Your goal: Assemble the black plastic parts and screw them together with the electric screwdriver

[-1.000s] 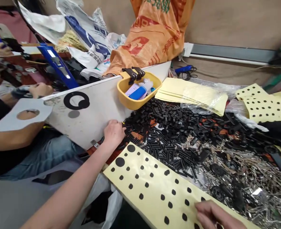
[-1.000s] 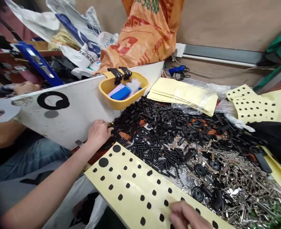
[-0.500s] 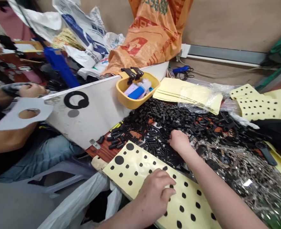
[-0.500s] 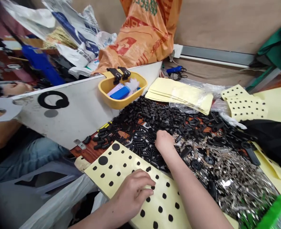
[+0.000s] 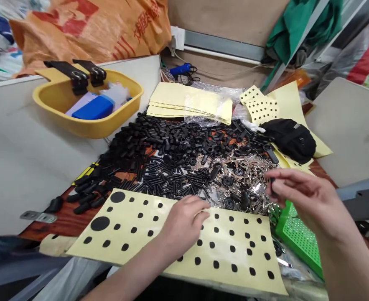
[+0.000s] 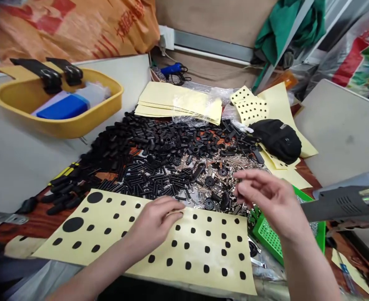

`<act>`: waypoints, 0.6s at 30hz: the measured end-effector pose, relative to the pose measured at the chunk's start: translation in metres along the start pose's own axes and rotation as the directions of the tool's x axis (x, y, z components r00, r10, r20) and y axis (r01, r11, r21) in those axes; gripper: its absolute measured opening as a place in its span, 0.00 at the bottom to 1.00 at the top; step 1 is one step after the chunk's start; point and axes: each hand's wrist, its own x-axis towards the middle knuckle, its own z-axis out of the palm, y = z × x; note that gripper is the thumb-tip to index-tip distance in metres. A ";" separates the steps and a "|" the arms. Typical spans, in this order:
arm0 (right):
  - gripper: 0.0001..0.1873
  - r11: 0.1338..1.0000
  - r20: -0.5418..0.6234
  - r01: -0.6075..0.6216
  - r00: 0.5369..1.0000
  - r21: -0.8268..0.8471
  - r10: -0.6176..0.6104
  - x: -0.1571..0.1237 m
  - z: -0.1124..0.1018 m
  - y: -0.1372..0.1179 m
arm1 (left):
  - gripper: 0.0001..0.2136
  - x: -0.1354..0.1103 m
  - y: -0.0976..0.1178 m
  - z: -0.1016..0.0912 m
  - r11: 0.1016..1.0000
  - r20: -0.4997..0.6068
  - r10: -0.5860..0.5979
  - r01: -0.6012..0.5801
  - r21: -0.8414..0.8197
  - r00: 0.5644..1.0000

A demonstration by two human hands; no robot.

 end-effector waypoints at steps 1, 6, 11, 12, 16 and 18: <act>0.14 1.000 -0.032 -0.013 0.999 0.002 0.013 -0.013 -0.001 0.006 | 0.11 0.014 0.008 0.008 0.999 0.068 0.041 -0.042 0.024 0.997; 0.12 0.997 -0.265 -0.064 0.961 0.042 0.073 -0.051 0.014 0.038 | 0.10 0.076 0.033 0.056 0.972 0.235 0.179 -0.208 0.106 0.955; 0.14 0.954 -0.375 -0.144 0.896 0.264 0.239 -0.057 0.013 0.064 | 0.08 0.096 0.035 0.074 0.981 0.206 0.148 -0.170 0.093 0.967; 0.15 0.936 -0.359 -0.155 0.894 0.316 0.269 -0.057 0.012 0.068 | 0.08 0.094 0.036 0.072 0.983 0.192 0.140 -0.159 0.087 0.971; 0.15 0.905 -0.334 -0.144 0.897 0.399 0.290 -0.056 0.013 0.071 | 0.08 0.075 0.046 0.055 0.994 0.130 0.093 -0.099 0.041 0.987; 0.13 0.929 -0.345 -0.097 0.910 0.357 0.228 -0.056 0.019 0.066 | 0.06 0.059 0.052 0.045 0.992 0.112 0.004 0.010 -0.122 0.994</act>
